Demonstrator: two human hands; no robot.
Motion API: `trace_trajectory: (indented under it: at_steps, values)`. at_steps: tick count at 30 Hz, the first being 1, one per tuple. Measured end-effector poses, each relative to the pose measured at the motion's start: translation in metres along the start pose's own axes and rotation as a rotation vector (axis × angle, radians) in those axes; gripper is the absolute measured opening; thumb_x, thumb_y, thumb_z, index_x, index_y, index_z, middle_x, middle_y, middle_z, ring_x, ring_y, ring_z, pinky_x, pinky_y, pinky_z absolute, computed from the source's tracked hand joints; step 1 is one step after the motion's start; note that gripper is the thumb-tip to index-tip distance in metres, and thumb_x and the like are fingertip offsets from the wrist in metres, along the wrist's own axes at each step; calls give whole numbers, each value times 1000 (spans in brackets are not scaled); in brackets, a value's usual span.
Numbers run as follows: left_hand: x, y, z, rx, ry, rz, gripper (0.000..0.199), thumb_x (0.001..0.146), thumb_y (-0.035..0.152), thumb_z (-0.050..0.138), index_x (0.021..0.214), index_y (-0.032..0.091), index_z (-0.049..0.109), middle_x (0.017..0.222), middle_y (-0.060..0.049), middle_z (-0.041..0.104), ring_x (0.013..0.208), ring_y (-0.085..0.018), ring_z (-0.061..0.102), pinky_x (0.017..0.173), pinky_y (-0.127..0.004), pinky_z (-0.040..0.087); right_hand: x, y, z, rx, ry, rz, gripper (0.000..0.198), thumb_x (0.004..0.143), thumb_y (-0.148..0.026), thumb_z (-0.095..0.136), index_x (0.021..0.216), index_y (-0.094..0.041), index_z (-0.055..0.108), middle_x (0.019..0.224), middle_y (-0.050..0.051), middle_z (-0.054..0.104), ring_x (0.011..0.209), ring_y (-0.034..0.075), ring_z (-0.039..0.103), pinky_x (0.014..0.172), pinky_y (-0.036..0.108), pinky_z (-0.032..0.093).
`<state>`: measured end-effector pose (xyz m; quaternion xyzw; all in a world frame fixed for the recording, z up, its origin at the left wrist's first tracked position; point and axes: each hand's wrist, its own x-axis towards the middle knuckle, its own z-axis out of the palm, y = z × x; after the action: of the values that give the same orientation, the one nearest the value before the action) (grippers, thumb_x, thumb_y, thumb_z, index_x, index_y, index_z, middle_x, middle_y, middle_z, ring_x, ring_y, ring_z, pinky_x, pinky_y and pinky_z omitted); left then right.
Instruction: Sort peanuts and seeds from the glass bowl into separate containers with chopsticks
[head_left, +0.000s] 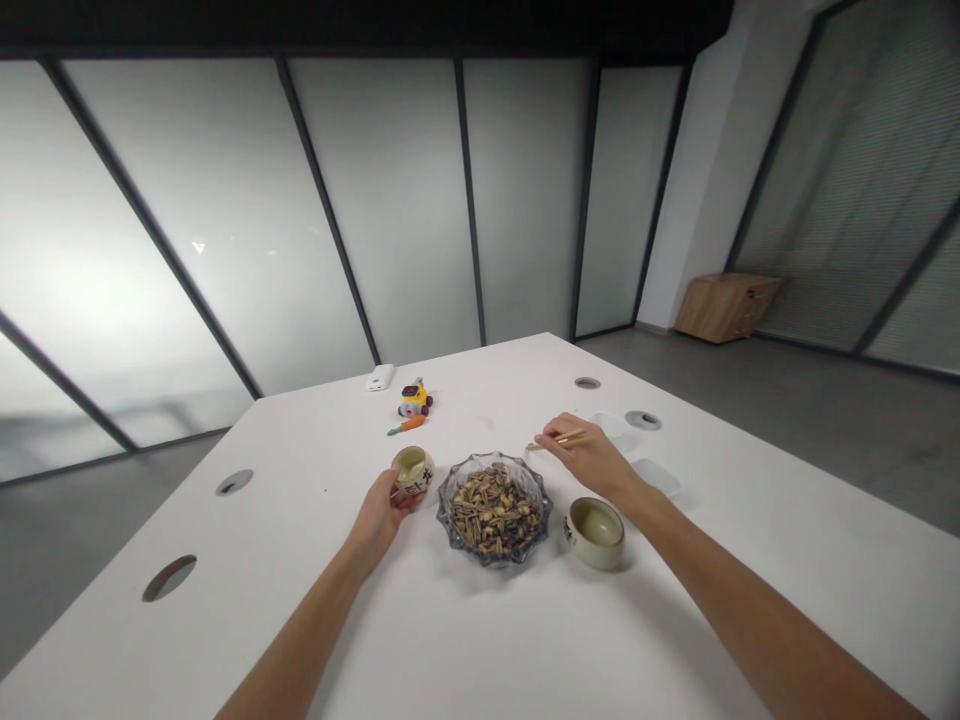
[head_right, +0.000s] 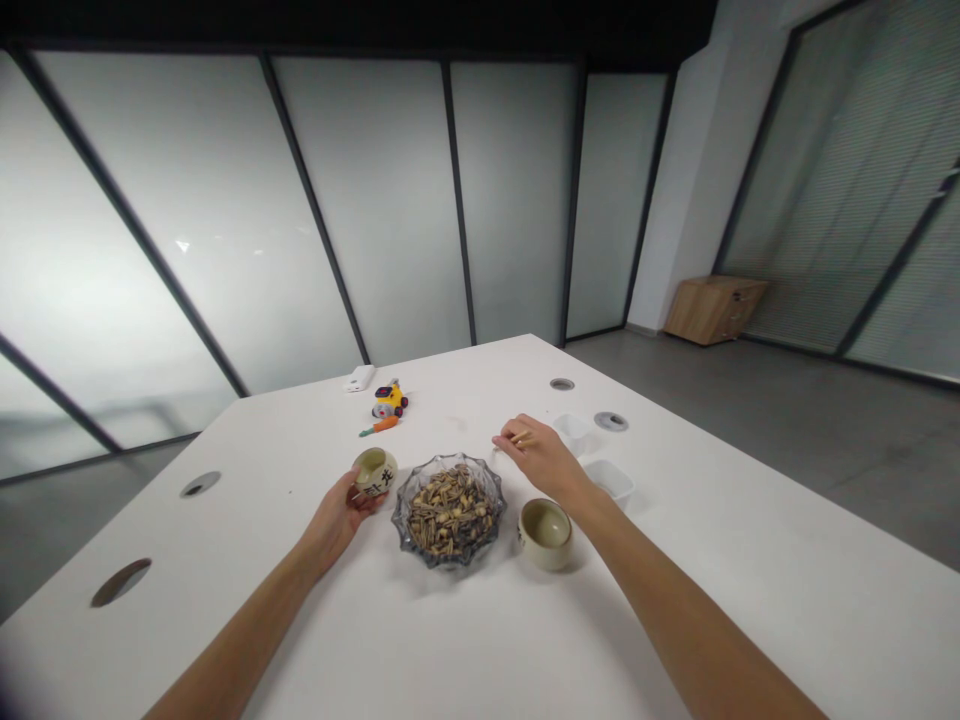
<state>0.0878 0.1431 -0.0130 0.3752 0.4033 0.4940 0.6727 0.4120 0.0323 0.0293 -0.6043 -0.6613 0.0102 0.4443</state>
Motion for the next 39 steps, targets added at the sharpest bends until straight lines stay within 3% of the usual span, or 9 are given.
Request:
trace_trajectory:
  at_steps: [11, 22, 33, 39]
  values:
    - [4, -4, -4, 2, -6, 1, 18, 98, 24, 60, 108, 13, 70, 105, -13, 77, 87, -22, 74, 76, -33, 64, 1, 8, 2, 2, 45, 9, 29, 100, -47, 57, 84, -25, 69, 90, 5, 72, 86, 23, 68, 81, 37, 53]
    - [1, -1, -1, 17, 3, -7, 19, 101, 24, 56, 106, 14, 71, 104, -12, 77, 87, -22, 74, 75, -33, 64, 0, 14, 5, 12, 53, 30, 29, 98, -47, 60, 80, -26, 68, 84, 3, 70, 77, 21, 65, 77, 36, 52]
    - [-2, 2, 1, 20, 12, -11, 19, 101, 23, 55, 105, 13, 70, 101, -12, 77, 84, -21, 73, 74, -32, 64, 3, 1, 1, 65, 60, 43, 34, 98, -51, 57, 79, -25, 68, 88, 6, 72, 83, 23, 66, 82, 37, 52]
    - [-1, 1, 0, 24, 6, -10, 20, 98, 26, 59, 107, 13, 70, 102, -11, 77, 85, -21, 73, 75, -32, 64, 3, -8, 4, 121, 6, 65, 40, 97, -57, 58, 77, -23, 66, 74, 2, 68, 68, 18, 61, 69, 32, 50]
